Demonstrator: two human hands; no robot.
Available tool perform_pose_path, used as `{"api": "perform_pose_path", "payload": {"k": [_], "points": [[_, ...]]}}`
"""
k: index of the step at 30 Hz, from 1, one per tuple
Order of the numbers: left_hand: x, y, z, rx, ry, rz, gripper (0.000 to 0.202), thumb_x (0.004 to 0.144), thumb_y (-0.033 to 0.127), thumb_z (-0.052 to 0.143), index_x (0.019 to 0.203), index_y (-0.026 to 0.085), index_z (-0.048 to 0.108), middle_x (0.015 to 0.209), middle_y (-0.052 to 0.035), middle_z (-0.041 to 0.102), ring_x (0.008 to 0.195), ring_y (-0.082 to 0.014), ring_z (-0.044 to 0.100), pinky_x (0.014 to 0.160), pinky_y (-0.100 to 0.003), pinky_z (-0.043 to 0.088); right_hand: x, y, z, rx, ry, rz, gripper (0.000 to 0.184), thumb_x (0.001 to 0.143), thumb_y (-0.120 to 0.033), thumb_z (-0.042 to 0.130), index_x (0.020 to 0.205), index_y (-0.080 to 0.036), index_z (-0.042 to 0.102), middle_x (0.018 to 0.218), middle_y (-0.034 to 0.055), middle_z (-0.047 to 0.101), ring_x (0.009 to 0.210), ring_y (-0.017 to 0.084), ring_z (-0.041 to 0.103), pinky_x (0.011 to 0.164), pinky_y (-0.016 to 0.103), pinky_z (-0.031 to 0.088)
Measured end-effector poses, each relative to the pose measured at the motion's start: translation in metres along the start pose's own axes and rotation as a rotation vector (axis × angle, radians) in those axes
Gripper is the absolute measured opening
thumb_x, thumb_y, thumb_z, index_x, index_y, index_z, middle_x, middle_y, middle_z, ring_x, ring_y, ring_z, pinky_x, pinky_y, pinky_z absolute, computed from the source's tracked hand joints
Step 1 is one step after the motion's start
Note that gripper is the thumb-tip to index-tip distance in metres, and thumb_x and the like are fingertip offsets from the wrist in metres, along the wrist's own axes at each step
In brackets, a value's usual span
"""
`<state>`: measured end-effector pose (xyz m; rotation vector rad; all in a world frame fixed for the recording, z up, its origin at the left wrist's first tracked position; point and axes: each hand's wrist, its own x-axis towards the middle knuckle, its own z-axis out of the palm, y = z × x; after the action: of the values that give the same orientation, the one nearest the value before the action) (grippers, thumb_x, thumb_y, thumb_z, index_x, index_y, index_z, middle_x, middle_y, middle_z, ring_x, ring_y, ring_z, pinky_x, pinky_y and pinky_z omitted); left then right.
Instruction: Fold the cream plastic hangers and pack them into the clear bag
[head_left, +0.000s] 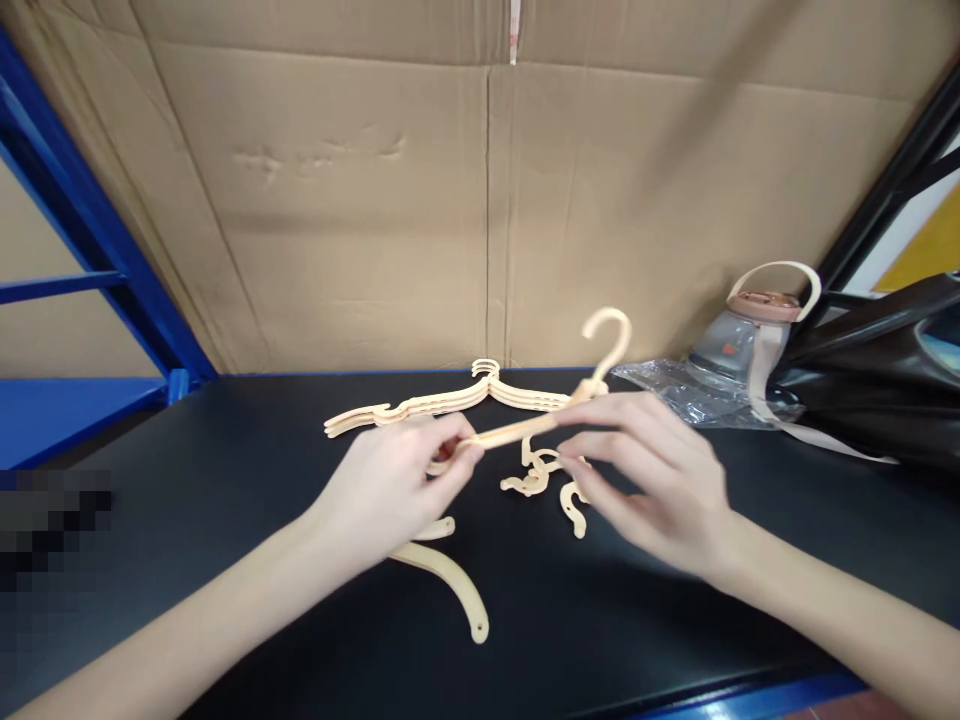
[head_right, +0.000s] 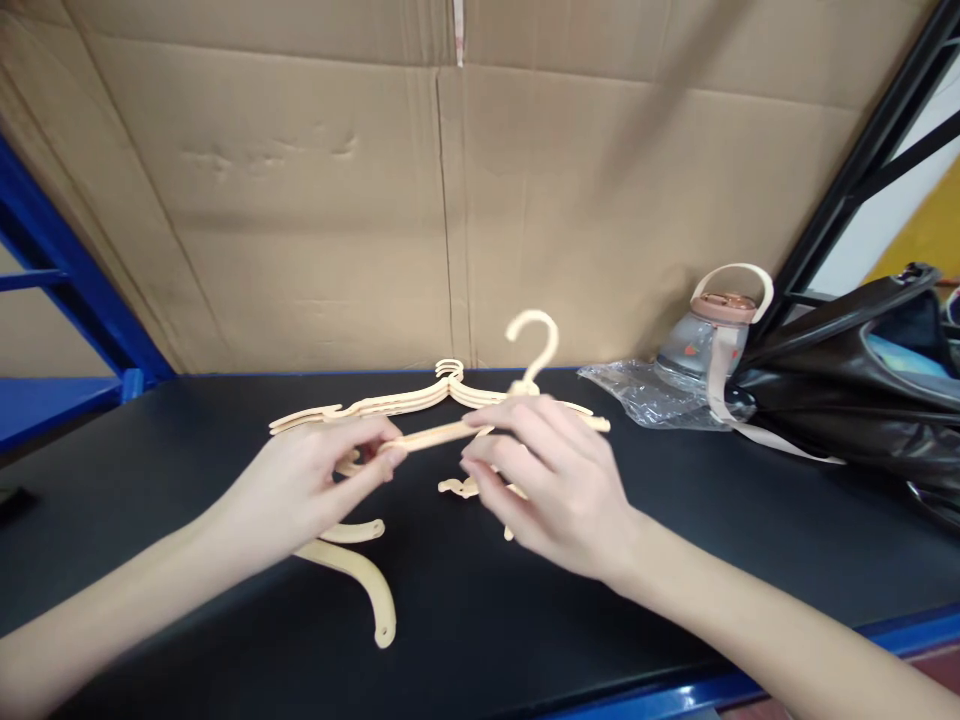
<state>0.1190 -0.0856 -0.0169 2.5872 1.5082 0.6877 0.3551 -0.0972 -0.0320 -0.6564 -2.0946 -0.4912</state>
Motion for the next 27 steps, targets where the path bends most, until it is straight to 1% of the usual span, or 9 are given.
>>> {"api": "perform_pose_path", "payload": {"k": [3,5,10,13,16,18,22,25,27], "points": [[0.007,-0.010,-0.008,-0.021,0.081,-0.077,0.030,0.090,0.041,0.042,0.073,0.021,0.056,0.058,0.0061,0.055,0.050,-0.0112,0.049,0.051,-0.023,0.030,0.003,0.019,-0.007,-0.208,0.247,0.043,0.015,0.081,-0.012,0.062,0.092,-0.023,0.060,0.104,0.0094,0.064,0.094,0.024,0.060,0.080,0.038,0.046],[0.010,-0.014,-0.011,-0.027,0.115,-0.112,0.031,0.090,0.043,0.041,0.073,0.021,0.055,0.055,0.0066,0.051,0.048,-0.0106,0.045,0.050,-0.023,0.029,0.005,0.034,-0.009,-0.306,0.274,0.133,0.019,0.084,-0.018,0.060,0.103,-0.021,0.059,0.112,0.0131,0.060,0.102,0.028,0.058,0.083,0.041,0.045],[0.010,-0.016,-0.011,-0.013,0.147,-0.077,0.029,0.089,0.042,0.043,0.073,0.021,0.054,0.057,0.0063,0.052,0.049,-0.0106,0.045,0.051,-0.023,0.029,0.007,0.064,-0.006,-0.398,-0.008,0.220,0.041,0.092,-0.039,0.047,0.125,-0.014,0.049,0.115,0.0144,0.062,0.105,0.030,0.056,0.090,0.044,0.039],[0.008,-0.016,-0.010,0.008,0.162,-0.062,0.028,0.089,0.041,0.043,0.072,0.021,0.054,0.057,0.0064,0.052,0.050,-0.0110,0.046,0.051,-0.024,0.031,0.006,0.070,-0.003,-0.423,-0.220,0.291,0.031,0.094,-0.043,0.043,0.103,-0.017,0.059,0.090,0.0079,0.068,0.082,0.025,0.061,0.075,0.035,0.041],[0.007,-0.016,-0.009,0.074,0.185,-0.047,0.025,0.090,0.038,0.044,0.074,0.022,0.055,0.061,0.0051,0.054,0.053,-0.0127,0.050,0.052,-0.025,0.035,0.005,0.069,-0.002,-0.392,-0.352,0.456,0.034,0.094,-0.046,0.044,0.072,-0.020,0.053,0.064,0.0016,0.063,0.056,0.018,0.056,0.052,0.026,0.029],[0.007,-0.017,-0.008,0.146,0.280,0.023,0.019,0.091,0.033,0.044,0.082,0.021,0.056,0.072,0.0013,0.060,0.065,-0.0161,0.057,0.058,-0.027,0.041,0.005,0.065,-0.002,-0.340,-0.372,0.511,0.039,0.093,-0.048,0.045,0.064,-0.021,0.045,0.056,-0.0010,0.058,0.049,0.015,0.050,0.049,0.025,0.023],[0.006,-0.013,-0.002,0.339,0.616,0.333,0.018,0.086,0.015,0.050,0.103,0.014,0.056,0.111,-0.0115,0.062,0.107,-0.0261,0.056,0.089,-0.039,0.045,0.007,0.051,-0.001,-0.180,-0.372,0.559,0.039,0.092,-0.048,0.047,0.064,-0.021,0.044,0.052,-0.0031,0.053,0.049,0.014,0.048,0.050,0.025,0.025],[-0.001,-0.003,0.007,0.434,0.635,0.542,0.026,0.082,0.007,0.055,0.107,0.014,0.058,0.117,-0.0104,0.063,0.117,-0.0260,0.053,0.099,-0.041,0.042,0.008,0.030,0.001,0.031,-0.386,0.604,0.018,0.091,-0.040,0.049,0.092,-0.023,0.051,0.062,-0.0038,0.059,0.056,0.016,0.054,0.054,0.025,0.034],[-0.009,0.007,0.014,0.463,0.576,0.669,0.032,0.085,0.007,0.053,0.115,0.015,0.058,0.121,-0.0076,0.063,0.122,-0.0236,0.049,0.104,-0.039,0.040,0.006,0.014,0.002,0.209,-0.414,0.606,0.019,0.091,-0.030,0.046,0.109,-0.023,0.042,0.067,-0.0039,0.059,0.058,0.015,0.056,0.058,0.026,0.040]]}}
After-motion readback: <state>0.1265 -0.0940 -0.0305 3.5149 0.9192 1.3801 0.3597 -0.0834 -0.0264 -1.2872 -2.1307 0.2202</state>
